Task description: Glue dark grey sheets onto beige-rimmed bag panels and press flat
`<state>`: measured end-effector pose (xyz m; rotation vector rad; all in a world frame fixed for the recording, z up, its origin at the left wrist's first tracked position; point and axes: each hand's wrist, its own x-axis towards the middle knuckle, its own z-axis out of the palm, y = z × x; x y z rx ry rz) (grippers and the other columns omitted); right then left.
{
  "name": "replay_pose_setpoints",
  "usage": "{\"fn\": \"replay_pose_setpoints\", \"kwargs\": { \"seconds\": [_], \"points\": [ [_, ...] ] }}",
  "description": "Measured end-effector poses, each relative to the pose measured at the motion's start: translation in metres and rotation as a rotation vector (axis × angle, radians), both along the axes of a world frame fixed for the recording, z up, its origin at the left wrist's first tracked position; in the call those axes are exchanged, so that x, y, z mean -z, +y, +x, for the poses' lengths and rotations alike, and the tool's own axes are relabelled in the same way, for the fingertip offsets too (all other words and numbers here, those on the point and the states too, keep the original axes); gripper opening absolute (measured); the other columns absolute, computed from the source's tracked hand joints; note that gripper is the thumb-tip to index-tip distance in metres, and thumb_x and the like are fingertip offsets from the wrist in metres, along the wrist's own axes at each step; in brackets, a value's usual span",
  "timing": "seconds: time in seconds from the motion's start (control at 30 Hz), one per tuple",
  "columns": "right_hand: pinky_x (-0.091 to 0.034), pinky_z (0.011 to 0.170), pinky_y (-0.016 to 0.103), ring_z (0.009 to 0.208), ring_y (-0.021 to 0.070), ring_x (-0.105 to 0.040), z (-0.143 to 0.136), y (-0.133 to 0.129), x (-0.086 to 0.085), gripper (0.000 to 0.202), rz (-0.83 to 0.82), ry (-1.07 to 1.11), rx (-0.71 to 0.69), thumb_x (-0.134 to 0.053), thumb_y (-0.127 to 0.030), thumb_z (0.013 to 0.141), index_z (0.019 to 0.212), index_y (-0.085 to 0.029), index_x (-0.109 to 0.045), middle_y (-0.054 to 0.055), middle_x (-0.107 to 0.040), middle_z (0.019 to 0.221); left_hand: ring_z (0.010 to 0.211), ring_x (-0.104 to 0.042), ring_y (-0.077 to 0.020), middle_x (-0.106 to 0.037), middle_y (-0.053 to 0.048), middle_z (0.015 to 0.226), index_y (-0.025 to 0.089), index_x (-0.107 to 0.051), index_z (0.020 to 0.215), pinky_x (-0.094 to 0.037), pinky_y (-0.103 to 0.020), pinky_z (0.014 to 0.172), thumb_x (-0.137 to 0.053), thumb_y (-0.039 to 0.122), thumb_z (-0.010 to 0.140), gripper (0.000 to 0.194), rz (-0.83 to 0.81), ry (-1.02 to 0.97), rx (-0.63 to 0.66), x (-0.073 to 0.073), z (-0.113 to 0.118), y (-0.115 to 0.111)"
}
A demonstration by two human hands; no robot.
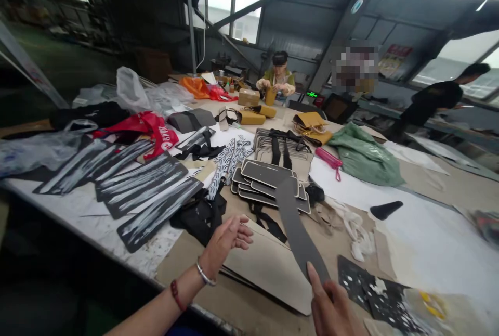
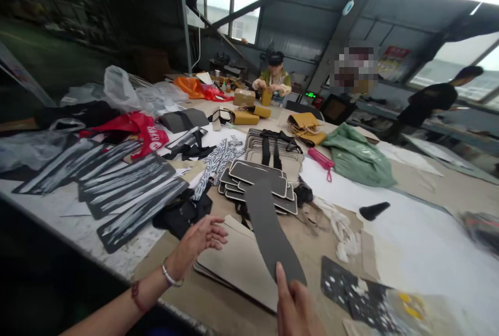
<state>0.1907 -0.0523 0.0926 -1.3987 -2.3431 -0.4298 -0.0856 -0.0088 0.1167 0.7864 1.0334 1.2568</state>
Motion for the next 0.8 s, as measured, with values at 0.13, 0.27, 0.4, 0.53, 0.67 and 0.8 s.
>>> {"fn": "replay_pose_setpoints", "kwargs": {
  "seconds": [0.13,0.27,0.4,0.53,0.67,0.8],
  "points": [
    [-0.047,0.052,0.017,0.067,0.0124,-0.058,-0.049,0.016,-0.012,0.062,0.006,-0.138,-0.072,-0.027,-0.009,0.083,0.141,-0.026,-0.008,0.005,-0.056,0.081,0.066,-0.058,-0.0162,-0.06,-0.006,0.074,0.012,-0.05,0.094,-0.046,-0.027,0.057,-0.038,0.064,0.075,0.057,-0.005,-0.098,-0.047,-0.003,-0.043,0.023],
    [-0.046,0.053,0.017,0.069,0.0126,-0.056,-0.066,0.021,-0.014,0.059,-0.01,-0.155,-0.145,-0.025,-0.005,0.082,0.138,-0.023,-0.024,0.006,-0.056,0.083,0.054,-0.047,-0.0097,-0.048,0.003,0.06,0.016,-0.05,0.07,-0.04,-0.021,0.048,-0.055,0.055,0.068,0.039,-0.086,0.181,-0.125,0.008,-0.072,0.031],
    [-0.046,0.057,0.019,0.069,0.0131,-0.054,-0.063,0.028,-0.002,0.053,-0.004,-0.173,-0.212,-0.027,-0.005,0.083,0.134,-0.018,-0.033,0.007,-0.054,0.081,0.051,-0.038,-0.0082,-0.04,0.006,0.055,0.017,-0.048,0.062,-0.033,-0.02,0.046,-0.052,0.05,0.071,0.035,-0.056,0.466,-0.101,0.017,-0.084,0.025],
    [-0.047,0.058,0.022,0.068,0.0139,-0.053,-0.055,0.03,0.012,0.05,-0.002,-0.155,-0.219,-0.033,-0.006,0.083,0.132,-0.015,-0.035,0.007,-0.055,0.082,0.056,-0.035,-0.0084,-0.038,0.005,0.057,0.017,-0.048,0.062,-0.031,-0.02,0.052,-0.045,0.043,0.078,0.03,0.12,0.694,-0.092,-0.009,-0.077,0.018],
    [-0.048,0.059,0.024,0.071,0.0148,-0.055,-0.044,0.026,0.024,0.047,-0.011,-0.019,-0.265,-0.039,-0.008,0.083,0.129,-0.015,-0.039,0.008,-0.057,0.085,0.057,-0.037,-0.0089,-0.04,0.004,0.059,0.017,-0.049,0.067,-0.033,-0.02,0.053,-0.042,0.039,0.081,0.027,0.263,0.784,-0.046,-0.059,-0.051,0.017],
    [-0.049,0.061,0.026,0.075,0.0162,-0.057,-0.03,0.026,0.041,0.034,-0.2,0.274,-0.207,-0.044,-0.023,0.086,0.119,-0.018,-0.049,0.008,-0.059,0.086,0.054,-0.036,-0.0079,-0.039,0.004,0.058,0.017,-0.05,0.068,-0.031,-0.02,0.05,-0.044,0.035,0.082,0.023,0.367,0.793,-0.031,-0.099,-0.025,0.019]
  ]
}}
